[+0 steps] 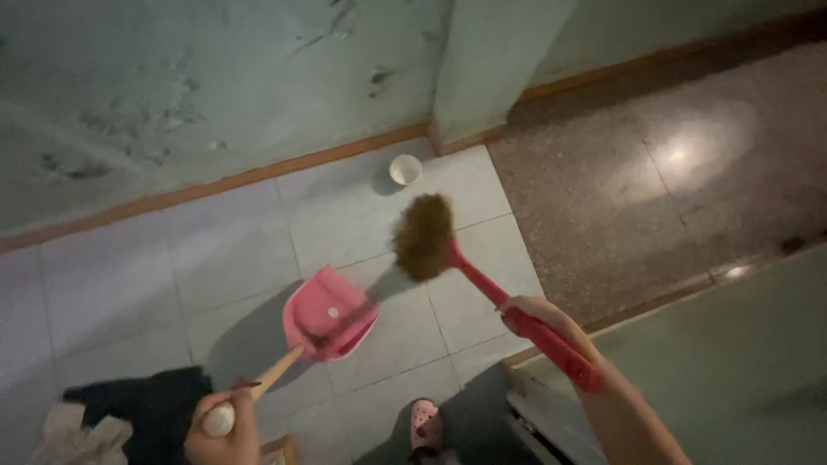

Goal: Sweeping the floor using a broom and a dustpan

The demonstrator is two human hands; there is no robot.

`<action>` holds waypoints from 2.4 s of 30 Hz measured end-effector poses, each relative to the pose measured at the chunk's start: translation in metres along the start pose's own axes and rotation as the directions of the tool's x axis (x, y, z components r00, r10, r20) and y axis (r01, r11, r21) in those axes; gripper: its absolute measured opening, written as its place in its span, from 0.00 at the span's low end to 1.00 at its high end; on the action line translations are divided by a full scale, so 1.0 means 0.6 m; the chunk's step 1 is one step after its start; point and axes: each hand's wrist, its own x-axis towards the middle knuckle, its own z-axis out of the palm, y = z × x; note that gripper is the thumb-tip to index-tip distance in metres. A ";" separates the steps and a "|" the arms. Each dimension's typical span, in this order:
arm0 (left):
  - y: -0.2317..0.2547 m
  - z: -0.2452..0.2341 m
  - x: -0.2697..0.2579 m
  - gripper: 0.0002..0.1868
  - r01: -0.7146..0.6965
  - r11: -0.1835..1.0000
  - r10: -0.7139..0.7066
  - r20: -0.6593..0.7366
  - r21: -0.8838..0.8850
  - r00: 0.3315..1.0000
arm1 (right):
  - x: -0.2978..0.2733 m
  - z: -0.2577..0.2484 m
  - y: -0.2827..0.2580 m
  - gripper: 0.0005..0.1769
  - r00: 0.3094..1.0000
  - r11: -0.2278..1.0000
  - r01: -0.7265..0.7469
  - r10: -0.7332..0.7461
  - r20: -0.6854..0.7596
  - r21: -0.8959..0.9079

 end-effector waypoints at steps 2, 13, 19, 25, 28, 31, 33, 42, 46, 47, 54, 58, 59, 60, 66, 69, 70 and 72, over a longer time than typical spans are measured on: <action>-0.005 0.003 0.004 0.11 -0.087 0.994 0.085 0.040 0.059 0.996 | -0.099 -0.022 0.032 0.11 0.944 0.946 0.290 -0.307 0.120 0.144; 0.170 0.094 0.064 0.12 -0.071 0.996 0.088 0.345 -0.061 0.934 | -0.157 -0.057 0.063 0.22 0.961 0.979 0.087 -0.130 -0.242 -0.182; 0.275 0.172 0.090 0.09 -0.294 0.863 0.458 0.392 -0.410 0.798 | -0.273 -0.020 0.181 0.16 0.957 0.983 0.186 -0.180 -0.228 0.004; 0.368 0.231 0.111 0.10 -0.303 0.727 0.637 0.441 -0.616 0.632 | -0.352 0.081 0.298 0.30 0.986 0.982 0.072 -0.044 -0.162 0.172; 0.383 0.265 0.129 0.06 -0.318 0.706 0.681 0.484 -0.633 0.549 | -0.304 0.133 0.361 0.39 0.999 0.981 -0.003 0.011 -0.044 0.195; 0.381 0.297 0.141 0.09 -0.390 0.680 0.725 0.485 -0.622 0.490 | -0.258 0.189 0.365 0.30 0.995 0.995 -0.099 0.099 -0.014 0.016; 0.376 0.317 0.148 0.10 -0.445 0.722 0.690 0.498 -0.530 0.525 | -0.191 0.217 0.383 0.22 0.981 0.876 -0.151 0.078 -0.175 -0.458; 0.420 0.336 0.166 0.09 0.055 0.948 0.171 0.644 -0.315 0.746 | -0.051 0.134 0.311 0.18 0.820 0.972 -0.087 -0.055 -0.569 -0.218; 0.391 0.437 0.224 0.13 0.306 0.937 -0.034 0.828 -0.168 0.560 | -0.021 0.099 0.247 0.21 0.778 0.965 -0.226 0.095 -0.621 -0.135; 0.414 0.417 0.202 0.12 0.249 0.928 0.053 0.762 -0.276 0.646 | -0.029 0.097 0.236 0.24 0.764 0.962 -0.240 0.104 -0.637 -0.131; 0.522 0.318 0.088 0.13 0.008 0.897 0.309 0.641 -0.441 0.703 | -0.209 0.115 0.267 0.17 0.812 0.978 0.001 -0.121 -0.570 -0.206; 0.552 0.287 0.063 0.11 -0.099 0.961 0.250 0.659 -0.258 0.709 | -0.264 0.105 0.276 0.38 0.878 0.995 0.010 -0.054 -0.475 -0.096; 0.541 0.304 0.068 0.12 -0.090 0.910 0.346 0.619 -0.406 0.705 | -0.268 0.101 0.272 0.32 0.914 1.000 0.015 -0.016 -0.405 -0.005; 0.530 0.322 0.072 0.13 -0.080 0.836 0.434 0.564 -0.543 0.702 | -0.271 0.097 0.268 0.26 0.944 0.996 0.012 0.017 -0.330 0.086; 0.617 0.242 -0.007 0.12 -0.117 0.936 0.314 0.641 -0.331 0.700 | -0.043 0.057 0.300 0.20 0.853 0.967 -0.247 0.188 -0.487 -0.059; 0.586 0.331 -0.004 0.14 -0.128 0.907 0.350 0.547 -0.402 0.761 | -0.016 -0.015 0.272 0.15 0.827 0.970 -0.242 0.191 -0.529 -0.028; 0.576 0.350 -0.001 0.14 -0.128 0.908 0.347 0.546 -0.398 0.762 | 0.002 -0.041 0.269 0.15 0.828 0.969 -0.244 0.192 -0.527 -0.031; 0.560 0.388 0.007 0.10 -0.025 0.850 0.413 0.637 -0.526 0.651 | 0.034 -0.098 0.257 0.26 0.815 0.966 -0.259 0.213 -0.538 -0.010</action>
